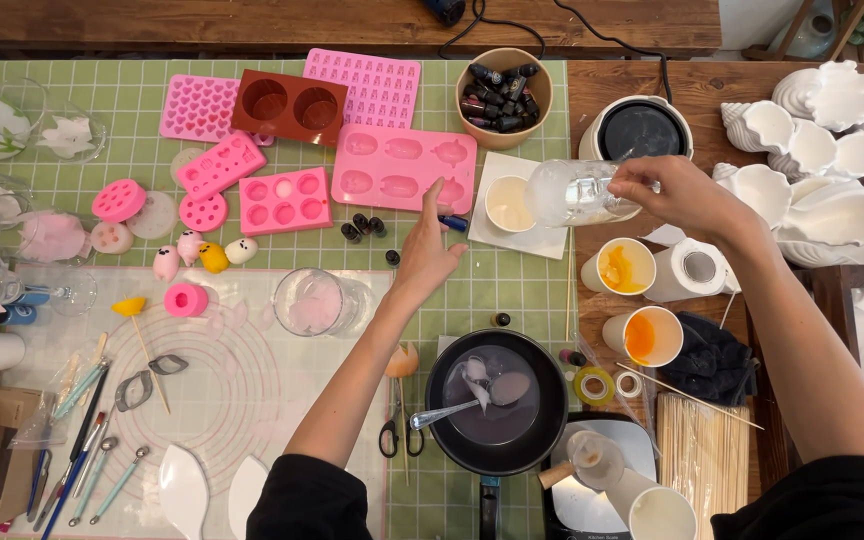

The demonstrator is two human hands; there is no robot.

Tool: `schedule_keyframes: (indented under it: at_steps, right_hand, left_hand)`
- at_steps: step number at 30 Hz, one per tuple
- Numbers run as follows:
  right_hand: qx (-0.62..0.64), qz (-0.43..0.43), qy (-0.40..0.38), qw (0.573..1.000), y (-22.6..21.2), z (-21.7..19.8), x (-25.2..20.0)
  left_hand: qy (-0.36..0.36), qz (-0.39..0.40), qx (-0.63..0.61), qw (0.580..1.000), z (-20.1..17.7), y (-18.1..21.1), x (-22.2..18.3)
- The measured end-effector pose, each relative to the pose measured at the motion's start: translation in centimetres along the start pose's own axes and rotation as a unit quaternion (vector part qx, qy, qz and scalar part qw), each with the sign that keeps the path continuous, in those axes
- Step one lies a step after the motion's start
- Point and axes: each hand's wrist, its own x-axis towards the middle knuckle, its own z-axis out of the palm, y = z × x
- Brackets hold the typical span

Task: Shaping and assembling wax petals for a flower-shaped candle.

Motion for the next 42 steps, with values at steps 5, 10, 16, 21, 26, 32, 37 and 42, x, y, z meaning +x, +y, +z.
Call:
schedule_keyframes:
  at_steps: [5,10,16,21,26,32,37,42]
  right_hand:
    - [-0.017,-0.036,0.003,0.999,0.6,0.3,1.0]
    - [-0.039,-0.006,-0.011,0.999,-0.8,0.1,1.5]
    - [-0.053,0.002,-0.011,0.999,-1.3,0.0,2.0]
    - [-0.096,0.001,-0.018,0.995,-1.7,-0.3,2.4]
    - [-0.097,-0.005,-0.019,0.995,-2.0,-0.4,2.4]
    - [-0.111,0.000,-0.027,0.993,-2.3,-0.8,2.5]
    - [-0.123,0.010,-0.033,0.992,-2.1,-0.8,2.5]
    - [-0.131,0.008,-0.031,0.991,-2.3,-1.0,2.5]
  left_hand:
    - [0.001,0.009,-0.008,1.000,-0.5,-0.3,-0.3]
    - [0.001,0.008,-0.008,1.000,-0.7,-0.5,-0.6]
    - [0.002,0.019,-0.010,1.000,-0.8,-0.7,-0.9]
    - [-0.005,0.003,-0.012,1.000,-1.1,-0.6,-1.0]
    - [-0.007,0.007,-0.011,1.000,-1.0,-1.3,-1.1]
    - [-0.014,0.009,0.000,1.000,-1.2,-1.5,-1.3]
    - [-0.024,0.001,-0.003,1.000,-1.3,-1.5,-1.5]
    - [-0.025,-0.001,0.007,1.000,-0.9,-2.1,-1.6]
